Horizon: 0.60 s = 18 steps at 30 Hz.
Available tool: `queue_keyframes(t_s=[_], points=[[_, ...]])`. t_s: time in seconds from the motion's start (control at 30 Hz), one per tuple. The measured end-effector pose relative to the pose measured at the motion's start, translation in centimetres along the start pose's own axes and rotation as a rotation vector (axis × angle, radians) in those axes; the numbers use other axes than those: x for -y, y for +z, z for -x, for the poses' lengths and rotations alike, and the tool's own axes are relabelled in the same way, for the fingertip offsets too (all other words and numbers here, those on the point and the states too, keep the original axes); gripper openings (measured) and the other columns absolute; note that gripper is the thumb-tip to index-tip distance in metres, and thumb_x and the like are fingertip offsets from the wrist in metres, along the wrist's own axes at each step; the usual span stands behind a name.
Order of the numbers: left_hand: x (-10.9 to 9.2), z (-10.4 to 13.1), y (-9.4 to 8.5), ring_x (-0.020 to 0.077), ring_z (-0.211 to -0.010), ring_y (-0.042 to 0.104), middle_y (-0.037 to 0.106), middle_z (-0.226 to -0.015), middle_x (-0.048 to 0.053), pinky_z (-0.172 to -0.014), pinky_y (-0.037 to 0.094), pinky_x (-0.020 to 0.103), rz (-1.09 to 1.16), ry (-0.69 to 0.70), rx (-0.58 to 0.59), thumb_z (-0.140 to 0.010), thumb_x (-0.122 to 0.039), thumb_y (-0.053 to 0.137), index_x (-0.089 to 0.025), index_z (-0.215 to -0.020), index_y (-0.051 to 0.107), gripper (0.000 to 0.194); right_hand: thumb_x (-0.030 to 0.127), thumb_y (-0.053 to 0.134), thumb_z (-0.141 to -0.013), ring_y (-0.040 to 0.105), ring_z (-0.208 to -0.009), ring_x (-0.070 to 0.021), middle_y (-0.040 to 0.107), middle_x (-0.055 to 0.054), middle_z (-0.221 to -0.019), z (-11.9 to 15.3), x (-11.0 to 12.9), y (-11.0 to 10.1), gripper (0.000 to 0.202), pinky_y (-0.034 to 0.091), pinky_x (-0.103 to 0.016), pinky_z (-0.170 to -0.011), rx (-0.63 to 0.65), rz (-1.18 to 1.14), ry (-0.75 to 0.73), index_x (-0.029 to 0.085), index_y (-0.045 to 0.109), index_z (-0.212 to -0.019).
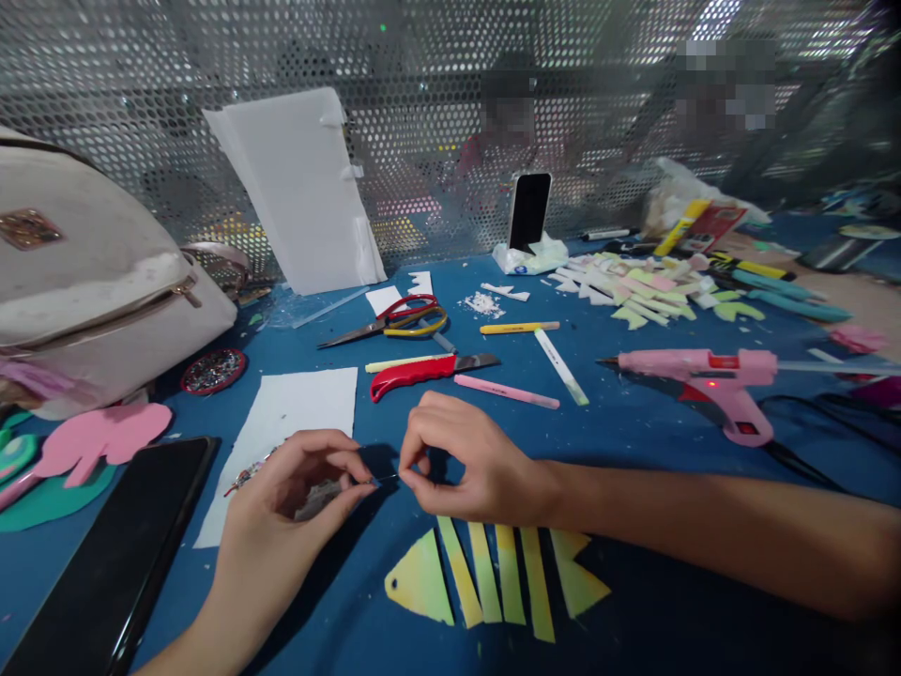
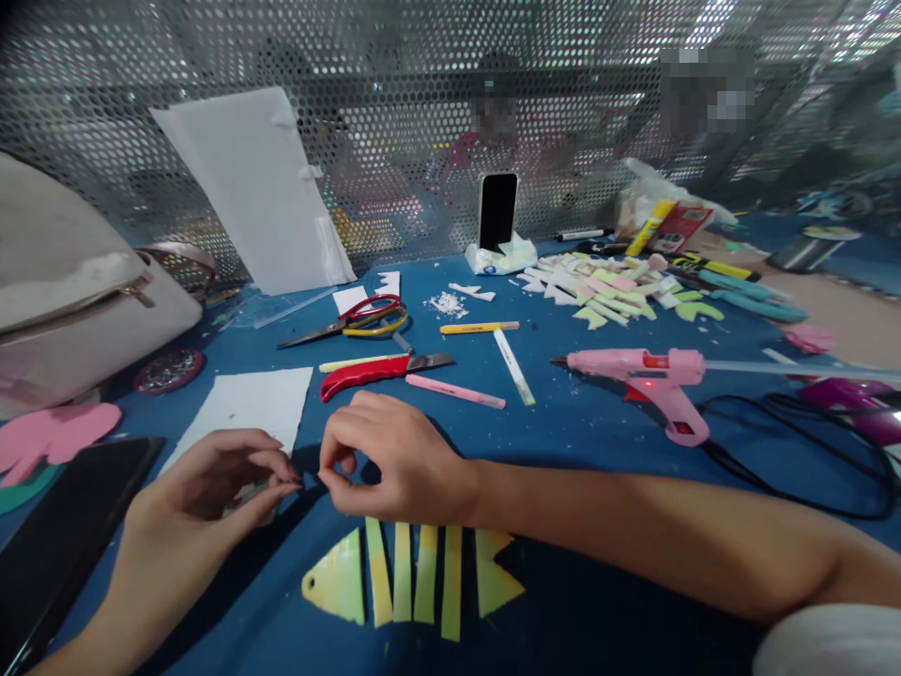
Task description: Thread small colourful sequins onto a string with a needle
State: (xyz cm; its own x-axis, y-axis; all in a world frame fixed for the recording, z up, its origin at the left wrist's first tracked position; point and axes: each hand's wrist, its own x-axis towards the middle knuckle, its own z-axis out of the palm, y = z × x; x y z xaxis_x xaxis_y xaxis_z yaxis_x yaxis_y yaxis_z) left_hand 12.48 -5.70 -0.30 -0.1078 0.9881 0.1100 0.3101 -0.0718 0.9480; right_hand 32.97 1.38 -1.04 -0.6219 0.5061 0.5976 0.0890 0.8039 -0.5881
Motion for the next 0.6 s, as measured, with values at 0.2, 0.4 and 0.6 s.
queue_keyframes(t_s=[0.2, 0.4, 0.6], points=[[0.19, 0.07, -0.02, 0.016, -0.072, 0.068, 0.072, -0.079, 0.0, -0.071, 0.057, 0.026, 0.001, 0.006, 0.003, -0.079, -0.026, 0.077, -0.023, -0.098, 0.065, 0.023, 0.014, 0.055, -0.088, 0.047, -0.071, -0.0143, 0.056, 0.001, -0.072, 0.01, 0.01, 0.0, 0.011, 0.041, -0.029, -0.07, 0.007, -0.005, 0.008, 0.02, 0.053, -0.079], [0.13, 0.22, 0.03, 0.015, -0.076, 0.068, 0.072, -0.08, -0.001, -0.074, 0.056, 0.024, 0.001, -0.011, 0.0, -0.079, -0.026, 0.077, -0.024, -0.098, 0.064, 0.023, 0.014, 0.056, -0.088, 0.047, -0.072, -0.0142, 0.056, 0.001, -0.073, 0.03, -0.08, 0.02, 0.01, 0.04, -0.029, -0.071, 0.012, -0.014, 0.009, 0.02, 0.053, -0.08], [0.12, 0.12, 0.02, 0.0159, -0.076, 0.068, 0.071, -0.08, -0.001, -0.072, 0.056, 0.025, 0.008, -0.004, 0.003, -0.079, -0.026, 0.077, -0.024, -0.098, 0.064, 0.023, 0.014, 0.055, -0.088, 0.048, -0.071, -0.0145, 0.057, 0.001, -0.072, -0.1, -0.01, -0.14, 0.011, 0.041, -0.03, -0.07, 0.011, -0.015, 0.008, 0.02, 0.053, -0.079]])
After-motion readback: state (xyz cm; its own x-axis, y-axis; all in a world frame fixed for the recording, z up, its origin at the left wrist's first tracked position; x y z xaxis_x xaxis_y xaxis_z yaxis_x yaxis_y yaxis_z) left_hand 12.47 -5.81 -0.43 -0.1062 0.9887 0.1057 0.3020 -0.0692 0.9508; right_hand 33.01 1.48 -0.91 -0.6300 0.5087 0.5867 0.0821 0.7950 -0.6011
